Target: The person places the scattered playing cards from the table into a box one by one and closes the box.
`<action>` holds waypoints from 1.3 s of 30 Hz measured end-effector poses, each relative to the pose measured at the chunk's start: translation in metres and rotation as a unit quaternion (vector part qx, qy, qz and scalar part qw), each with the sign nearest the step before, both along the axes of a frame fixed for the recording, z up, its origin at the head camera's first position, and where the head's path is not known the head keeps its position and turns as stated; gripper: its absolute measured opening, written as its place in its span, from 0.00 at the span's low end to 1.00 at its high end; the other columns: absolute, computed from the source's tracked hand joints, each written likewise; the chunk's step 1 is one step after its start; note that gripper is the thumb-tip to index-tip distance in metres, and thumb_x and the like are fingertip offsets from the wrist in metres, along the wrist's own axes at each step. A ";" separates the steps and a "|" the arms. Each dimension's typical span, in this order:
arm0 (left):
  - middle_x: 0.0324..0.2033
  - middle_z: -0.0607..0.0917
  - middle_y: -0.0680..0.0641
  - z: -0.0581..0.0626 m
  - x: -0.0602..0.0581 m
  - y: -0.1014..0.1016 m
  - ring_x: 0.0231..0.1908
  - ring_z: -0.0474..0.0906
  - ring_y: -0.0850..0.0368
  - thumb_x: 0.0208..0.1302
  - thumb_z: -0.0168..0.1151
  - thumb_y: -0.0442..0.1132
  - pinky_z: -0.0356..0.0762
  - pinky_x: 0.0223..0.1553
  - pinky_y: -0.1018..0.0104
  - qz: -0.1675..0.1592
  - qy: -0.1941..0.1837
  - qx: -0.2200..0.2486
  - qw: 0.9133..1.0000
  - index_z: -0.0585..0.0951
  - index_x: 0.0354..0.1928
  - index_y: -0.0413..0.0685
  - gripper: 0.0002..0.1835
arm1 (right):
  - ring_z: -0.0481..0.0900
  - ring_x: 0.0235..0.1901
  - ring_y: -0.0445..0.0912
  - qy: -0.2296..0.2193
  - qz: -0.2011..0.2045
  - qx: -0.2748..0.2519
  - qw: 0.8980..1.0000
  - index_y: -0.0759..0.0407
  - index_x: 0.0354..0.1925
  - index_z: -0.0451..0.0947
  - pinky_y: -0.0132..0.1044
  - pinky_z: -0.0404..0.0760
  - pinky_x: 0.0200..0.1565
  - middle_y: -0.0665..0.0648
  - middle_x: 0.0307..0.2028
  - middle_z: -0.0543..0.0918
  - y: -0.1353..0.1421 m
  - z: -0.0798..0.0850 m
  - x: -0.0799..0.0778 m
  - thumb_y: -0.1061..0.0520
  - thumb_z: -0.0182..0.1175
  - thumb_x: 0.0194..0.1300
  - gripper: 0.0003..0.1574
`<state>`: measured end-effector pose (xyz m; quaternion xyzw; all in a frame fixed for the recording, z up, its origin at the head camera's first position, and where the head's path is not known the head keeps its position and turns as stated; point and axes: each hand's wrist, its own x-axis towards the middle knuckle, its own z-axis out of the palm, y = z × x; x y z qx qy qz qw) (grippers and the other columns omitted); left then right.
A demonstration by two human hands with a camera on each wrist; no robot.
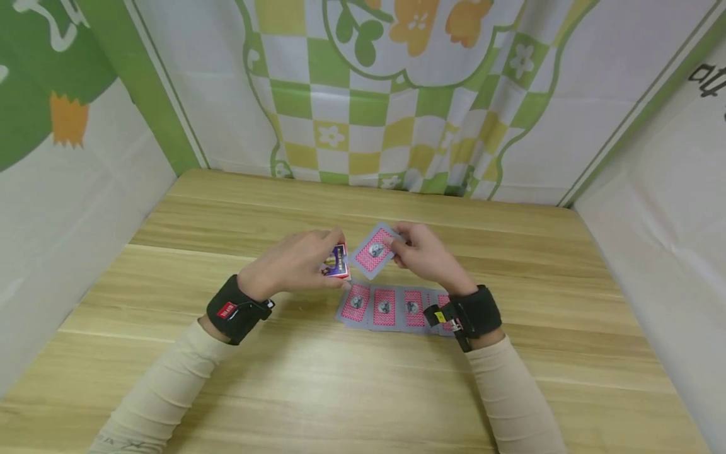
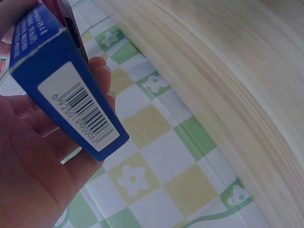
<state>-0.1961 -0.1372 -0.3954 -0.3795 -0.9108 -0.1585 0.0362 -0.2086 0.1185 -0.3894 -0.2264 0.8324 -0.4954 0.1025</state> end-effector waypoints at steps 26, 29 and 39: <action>0.28 0.75 0.54 -0.002 0.002 0.004 0.24 0.72 0.63 0.51 0.66 0.61 0.73 0.20 0.67 -0.009 0.010 0.021 1.000 0.69 0.47 0.43 0.33 | 0.82 0.25 0.54 -0.039 0.044 0.021 0.998 0.67 0.31 0.78 0.47 0.84 0.28 0.61 0.24 0.84 -0.031 -0.010 0.014 0.60 0.51 0.71 0.14; 0.29 0.76 0.53 -0.002 0.001 0.004 0.25 0.71 0.62 0.51 0.68 0.58 0.73 0.21 0.66 -0.026 0.024 0.025 0.999 0.69 0.46 0.45 0.30 | 0.80 0.22 0.47 0.017 0.077 0.065 0.995 0.64 0.30 0.78 0.39 0.79 0.23 0.59 0.23 0.83 -0.037 -0.010 0.016 0.61 0.49 0.72 0.15; 0.28 0.76 0.53 -0.004 0.002 0.006 0.24 0.71 0.62 0.48 0.69 0.58 0.73 0.20 0.67 -0.027 0.023 0.014 0.999 0.70 0.45 0.47 0.31 | 0.74 0.17 0.41 0.067 0.105 0.131 0.984 0.57 0.39 0.79 0.33 0.72 0.19 0.59 0.27 0.83 -0.038 -0.009 0.020 0.60 0.48 0.72 0.12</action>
